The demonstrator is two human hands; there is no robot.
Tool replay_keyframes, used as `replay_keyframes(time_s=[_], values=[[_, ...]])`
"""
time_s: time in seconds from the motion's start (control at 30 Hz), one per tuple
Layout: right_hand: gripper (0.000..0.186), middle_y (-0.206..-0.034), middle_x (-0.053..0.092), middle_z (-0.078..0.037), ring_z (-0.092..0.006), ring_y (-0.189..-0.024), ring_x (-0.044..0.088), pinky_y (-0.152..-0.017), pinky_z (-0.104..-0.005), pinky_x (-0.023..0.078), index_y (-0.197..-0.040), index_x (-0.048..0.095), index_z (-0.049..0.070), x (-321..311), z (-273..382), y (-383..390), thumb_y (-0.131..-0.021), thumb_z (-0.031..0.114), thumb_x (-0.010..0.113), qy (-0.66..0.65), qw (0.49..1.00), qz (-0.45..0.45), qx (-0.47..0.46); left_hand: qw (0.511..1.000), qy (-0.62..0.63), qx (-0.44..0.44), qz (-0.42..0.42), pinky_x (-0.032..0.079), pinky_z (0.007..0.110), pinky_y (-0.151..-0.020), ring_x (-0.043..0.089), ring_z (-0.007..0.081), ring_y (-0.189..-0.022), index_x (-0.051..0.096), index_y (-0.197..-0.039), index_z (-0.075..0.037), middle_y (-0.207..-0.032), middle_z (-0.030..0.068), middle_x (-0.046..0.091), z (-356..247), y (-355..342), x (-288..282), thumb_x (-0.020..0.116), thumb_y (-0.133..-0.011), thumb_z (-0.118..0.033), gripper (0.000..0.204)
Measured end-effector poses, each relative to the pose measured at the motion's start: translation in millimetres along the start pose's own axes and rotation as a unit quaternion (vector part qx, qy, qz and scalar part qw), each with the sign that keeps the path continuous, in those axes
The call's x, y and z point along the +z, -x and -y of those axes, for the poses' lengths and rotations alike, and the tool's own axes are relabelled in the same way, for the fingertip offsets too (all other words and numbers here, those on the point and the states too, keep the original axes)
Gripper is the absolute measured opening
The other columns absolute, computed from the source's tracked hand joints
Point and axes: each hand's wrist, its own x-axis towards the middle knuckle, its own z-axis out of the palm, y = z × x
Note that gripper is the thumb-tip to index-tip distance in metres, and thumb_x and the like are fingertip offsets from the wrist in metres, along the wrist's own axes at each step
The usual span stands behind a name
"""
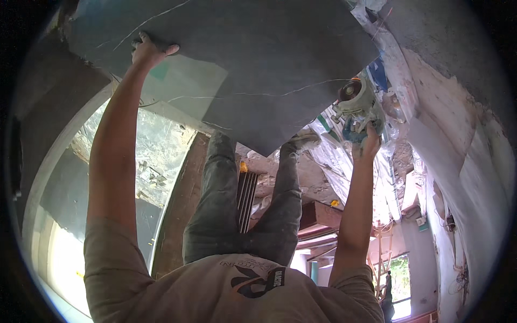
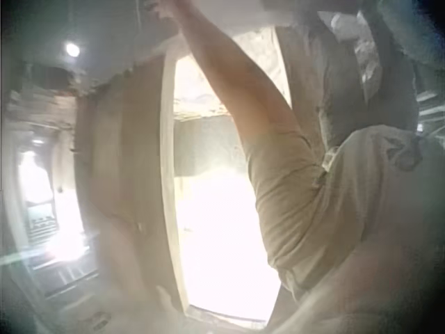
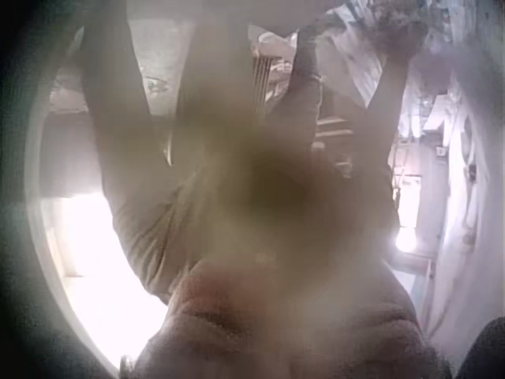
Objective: Measuring a large ceramic tile and cutting it with a power tool.
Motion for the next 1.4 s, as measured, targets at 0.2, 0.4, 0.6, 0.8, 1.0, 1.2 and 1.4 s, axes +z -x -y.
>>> replay_keyframes(time_s=[0.2, 0.4, 0.6, 0.8, 1.0, 1.2, 1.4], values=[[0.022, -0.085, 0.060, -0.010, -0.0230, -0.070, 0.057, -0.066, -0.0393, 0.050, -0.114, 0.056, 0.001, 4.9, -0.7, 5.5, -0.092, 0.006, 0.055, 0.001, 1.000, -0.025, 0.006, 1.000, -0.001, -0.007, -0.005, 0.043, 0.047, -0.108, 0.040, 0.0485, -0.136, 0.012, -0.152, 0.010, -0.147, 0.0392, 0.034, -2.5, -1.0, -0.8, 0.073, -0.055, -0.085, 0.149], [0.031, -0.093, 0.062, -0.010, -0.0234, -0.076, 0.061, -0.069, -0.0387, 0.052, -0.119, 0.055, 0.001, -3.6, -8.2, 0.0, -0.089, 0.009, 0.058, -0.005, 1.000, -0.002, -0.004, 0.999, -0.009, 0.029, -0.024, 0.044, 0.048, -0.108, 0.042, 0.0496, -0.134, 0.011, -0.151, 0.011, -0.146, 0.0383, 0.035, 12.9, -12.7, 9.3, 0.072, -0.055, -0.086, 0.149], [0.039, -0.101, 0.064, -0.010, -0.0245, -0.083, 0.064, -0.073, -0.0387, 0.053, -0.124, 0.055, 0.002, 0.5, -6.1, -9.2, -0.087, 0.012, 0.061, 0.002, 0.998, -0.066, -0.012, 1.000, -0.006, 0.009, -0.017, 0.043, 0.048, -0.108, 0.041, 0.0478, -0.136, 0.011, -0.153, 0.007, -0.147, 0.0366, 0.036, 1.6, -8.1, 7.9, 0.073, -0.056, -0.083, 0.147], [0.039, -0.104, 0.064, -0.010, -0.0245, -0.086, 0.064, -0.075, -0.0395, 0.055, -0.125, 0.055, 0.003, 7.8, -1.5, 2.4, -0.088, 0.013, 0.063, -0.034, 0.997, -0.066, -0.004, 0.978, -0.012, 0.100, -0.185, 0.043, 0.049, -0.106, 0.049, 0.0425, -0.127, 0.036, -0.148, -0.001, -0.140, 0.0270, 0.050, 18.5, 17.1, 31.6, 0.071, -0.077, -0.062, 0.100], [0.039, -0.124, 0.061, -0.013, -0.0273, -0.110, 0.062, -0.092, -0.0403, 0.054, -0.133, 0.051, 0.000, -53.1, 9.1, -9.5, -0.096, 0.011, 0.055, 0.051, 0.996, -0.020, -0.071, 0.827, 0.175, 0.522, 0.116, 0.049, 0.046, -0.084, 0.060, 0.0321, -0.096, 0.069, -0.090, -0.014, -0.097, 0.0102, 0.064, -101.4, 272.7, 125.7, 0.065, -0.081, -0.026, 0.016], [0.040, -0.129, 0.058, -0.013, -0.0259, -0.113, 0.060, -0.095, -0.0393, 0.052, -0.135, 0.051, 0.000, -91.6, 34.2, -16.0, -0.098, 0.015, 0.055, -0.089, 0.994, -0.028, -0.064, 0.612, -0.102, 0.782, -0.060, 0.010, 0.051, -0.125, 0.039, 0.0296, -0.141, 0.068, -0.117, -0.007, -0.137, 0.0086, 0.059, -203.3, 397.3, 199.4, 0.048, -0.096, -0.027, 0.035], [0.046, -0.128, 0.060, -0.014, -0.0282, -0.107, 0.062, -0.089, -0.0450, 0.054, -0.139, 0.048, 0.008, -48.4, 36.4, -13.3, -0.094, 0.011, 0.056, -0.104, 0.992, -0.035, -0.069, 0.545, -0.317, 0.774, 0.051, 0.007, 0.047, -0.125, 0.036, 0.0223, -0.144, 0.064, -0.129, -0.010, -0.146, 0.0048, 0.053, -197.9, 360.3, 209.8, 0.047, -0.095, -0.028, 0.042]])
